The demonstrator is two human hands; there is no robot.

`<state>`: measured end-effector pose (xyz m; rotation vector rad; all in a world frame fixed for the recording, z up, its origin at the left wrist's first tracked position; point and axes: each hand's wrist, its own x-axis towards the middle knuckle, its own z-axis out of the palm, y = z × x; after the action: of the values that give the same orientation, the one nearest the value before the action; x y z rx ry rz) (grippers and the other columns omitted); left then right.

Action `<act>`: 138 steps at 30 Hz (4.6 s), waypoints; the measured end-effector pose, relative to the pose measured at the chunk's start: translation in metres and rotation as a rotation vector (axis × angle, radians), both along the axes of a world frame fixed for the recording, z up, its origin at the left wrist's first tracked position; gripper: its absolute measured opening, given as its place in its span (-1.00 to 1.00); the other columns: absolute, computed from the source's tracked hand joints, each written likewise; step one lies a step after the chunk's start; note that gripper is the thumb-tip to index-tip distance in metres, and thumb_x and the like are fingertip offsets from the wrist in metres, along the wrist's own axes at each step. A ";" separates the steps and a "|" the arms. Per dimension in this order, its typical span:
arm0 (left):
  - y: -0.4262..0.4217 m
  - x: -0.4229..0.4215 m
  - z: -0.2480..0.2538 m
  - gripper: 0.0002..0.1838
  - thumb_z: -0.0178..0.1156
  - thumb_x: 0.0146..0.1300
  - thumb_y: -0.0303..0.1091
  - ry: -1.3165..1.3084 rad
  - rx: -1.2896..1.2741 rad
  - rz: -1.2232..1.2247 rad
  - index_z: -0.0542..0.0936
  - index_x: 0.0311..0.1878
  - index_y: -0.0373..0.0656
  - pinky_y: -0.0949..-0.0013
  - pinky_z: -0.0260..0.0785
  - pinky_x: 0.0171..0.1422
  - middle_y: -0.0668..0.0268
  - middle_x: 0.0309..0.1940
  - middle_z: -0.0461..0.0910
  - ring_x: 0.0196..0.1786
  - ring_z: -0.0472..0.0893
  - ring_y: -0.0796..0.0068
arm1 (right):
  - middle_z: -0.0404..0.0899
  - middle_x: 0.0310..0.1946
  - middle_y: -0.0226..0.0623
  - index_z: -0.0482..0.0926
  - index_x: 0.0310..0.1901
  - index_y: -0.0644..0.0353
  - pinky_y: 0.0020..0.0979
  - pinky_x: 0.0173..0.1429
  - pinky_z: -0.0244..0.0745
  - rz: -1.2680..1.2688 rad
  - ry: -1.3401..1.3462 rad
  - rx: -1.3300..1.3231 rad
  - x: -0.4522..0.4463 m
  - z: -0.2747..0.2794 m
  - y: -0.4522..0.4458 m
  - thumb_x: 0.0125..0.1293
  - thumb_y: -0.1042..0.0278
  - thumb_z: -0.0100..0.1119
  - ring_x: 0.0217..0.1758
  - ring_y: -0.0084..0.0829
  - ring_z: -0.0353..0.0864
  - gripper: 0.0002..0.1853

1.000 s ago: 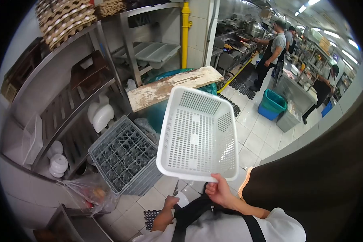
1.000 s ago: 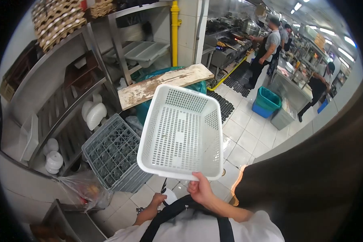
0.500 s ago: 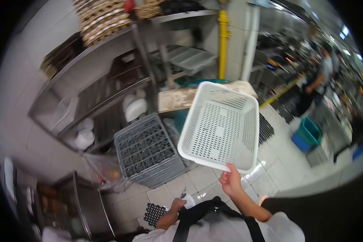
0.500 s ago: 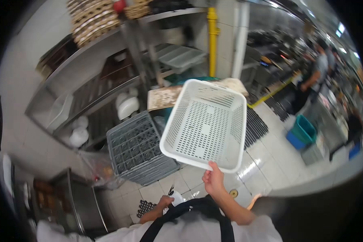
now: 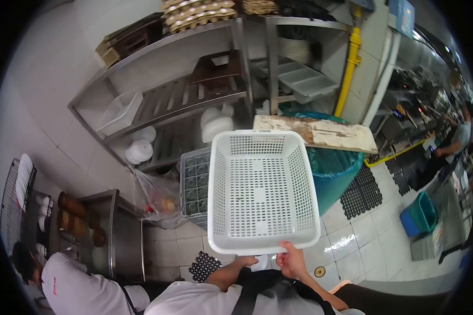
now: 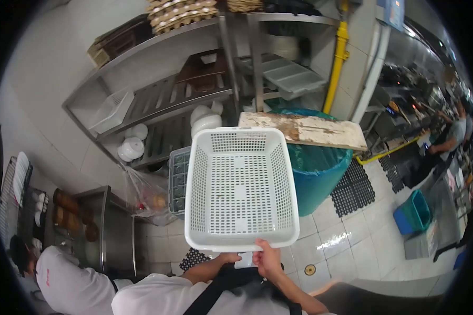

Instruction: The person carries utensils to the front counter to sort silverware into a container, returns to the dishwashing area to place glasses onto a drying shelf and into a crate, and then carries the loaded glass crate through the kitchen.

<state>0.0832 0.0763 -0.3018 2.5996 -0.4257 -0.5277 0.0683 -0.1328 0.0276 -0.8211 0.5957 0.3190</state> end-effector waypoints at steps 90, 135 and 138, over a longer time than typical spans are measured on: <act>-1.064 0.130 0.106 -0.60 0.21 0.27 0.06 1.581 0.141 -0.523 0.37 -0.41 -0.05 0.48 0.00 -0.64 0.55 -0.72 0.07 -0.74 0.01 0.69 | 0.65 0.02 -0.14 0.53 0.22 0.15 -0.40 0.12 0.51 -0.928 0.392 -1.002 -0.064 -0.183 -0.765 0.15 0.26 0.44 -0.03 -0.46 0.62 -0.43; -1.986 -0.440 0.004 -0.61 0.21 0.12 -0.12 0.520 0.661 -1.801 0.67 -0.43 -0.36 0.13 0.37 -0.46 0.08 -0.52 0.65 -0.56 0.56 0.29 | 0.33 0.34 -0.07 0.44 0.31 -0.34 0.45 0.42 -0.31 -0.848 1.565 -1.213 -0.656 -0.197 -1.512 0.08 0.17 0.39 0.57 -0.03 -0.04 -0.32; -1.993 -0.491 -0.006 -0.59 0.19 0.19 -0.06 0.499 0.905 -1.775 0.67 -0.34 -0.30 0.14 0.34 -0.50 0.18 -0.54 0.60 -0.60 0.49 0.27 | 0.36 0.33 -0.09 0.45 0.30 -0.37 0.54 0.37 -0.36 -0.773 1.581 -0.922 -0.712 -0.228 -1.536 0.13 -0.06 0.33 0.58 -0.04 -0.08 -0.36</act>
<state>-0.4081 -1.9165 -0.3078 1.7207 -2.7044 -2.1378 -0.6433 -1.6686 -0.2003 -1.0037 2.5913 -0.1337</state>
